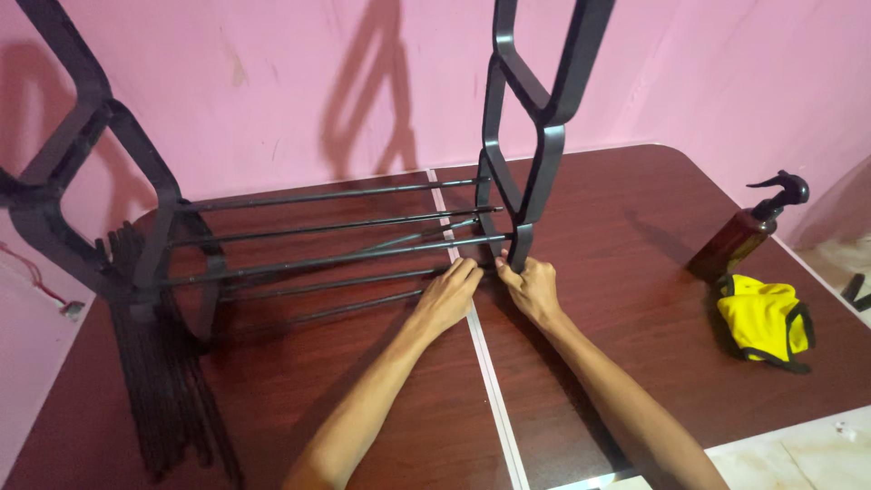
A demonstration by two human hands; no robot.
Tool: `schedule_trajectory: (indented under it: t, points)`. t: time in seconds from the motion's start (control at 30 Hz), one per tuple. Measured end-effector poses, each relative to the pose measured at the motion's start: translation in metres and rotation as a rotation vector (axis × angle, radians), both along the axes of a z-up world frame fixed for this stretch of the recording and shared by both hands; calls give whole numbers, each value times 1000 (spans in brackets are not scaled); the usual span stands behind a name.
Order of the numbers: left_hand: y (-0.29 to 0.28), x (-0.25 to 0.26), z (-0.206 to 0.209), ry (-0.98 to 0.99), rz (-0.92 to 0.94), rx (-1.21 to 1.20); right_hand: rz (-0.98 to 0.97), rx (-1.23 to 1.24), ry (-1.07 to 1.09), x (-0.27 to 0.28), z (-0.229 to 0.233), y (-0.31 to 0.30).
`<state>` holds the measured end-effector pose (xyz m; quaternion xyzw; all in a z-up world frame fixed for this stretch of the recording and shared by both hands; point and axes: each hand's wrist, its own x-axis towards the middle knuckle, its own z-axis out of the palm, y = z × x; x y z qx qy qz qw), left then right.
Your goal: The person assembles a metal rack by inserting horizontal rods into slots on two vertical frames. They align and press each rod into place, then secure the second vertical frame to complete the structure.
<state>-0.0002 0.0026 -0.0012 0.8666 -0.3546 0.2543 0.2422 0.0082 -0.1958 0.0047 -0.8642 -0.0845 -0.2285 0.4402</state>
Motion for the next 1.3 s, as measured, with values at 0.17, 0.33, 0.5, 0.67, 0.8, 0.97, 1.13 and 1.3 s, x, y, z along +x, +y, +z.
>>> schedule_trajectory:
  t: [0.17,0.33,0.5,0.67,0.8,0.97,1.13,1.3]
  points:
    - [-4,1,7,13,13,-37,36,4,-11,4,2,-3]
    - [6,16,22,311,122,-23,103,-33,-44,5,8,-9]
    - [34,51,22,257,119,9,194,-106,37,7,18,-17]
    - [32,78,-1,213,4,52,390,-266,-96,10,29,-25]
    - [26,84,-7,215,35,90,373,-277,184,13,31,-21]
    - [20,80,7,336,146,194,482,-231,-53,11,35,-22]
    - [17,75,17,264,187,176,447,-291,34,13,40,-19]
    - [17,72,22,326,206,133,349,-241,204,11,37,-16]
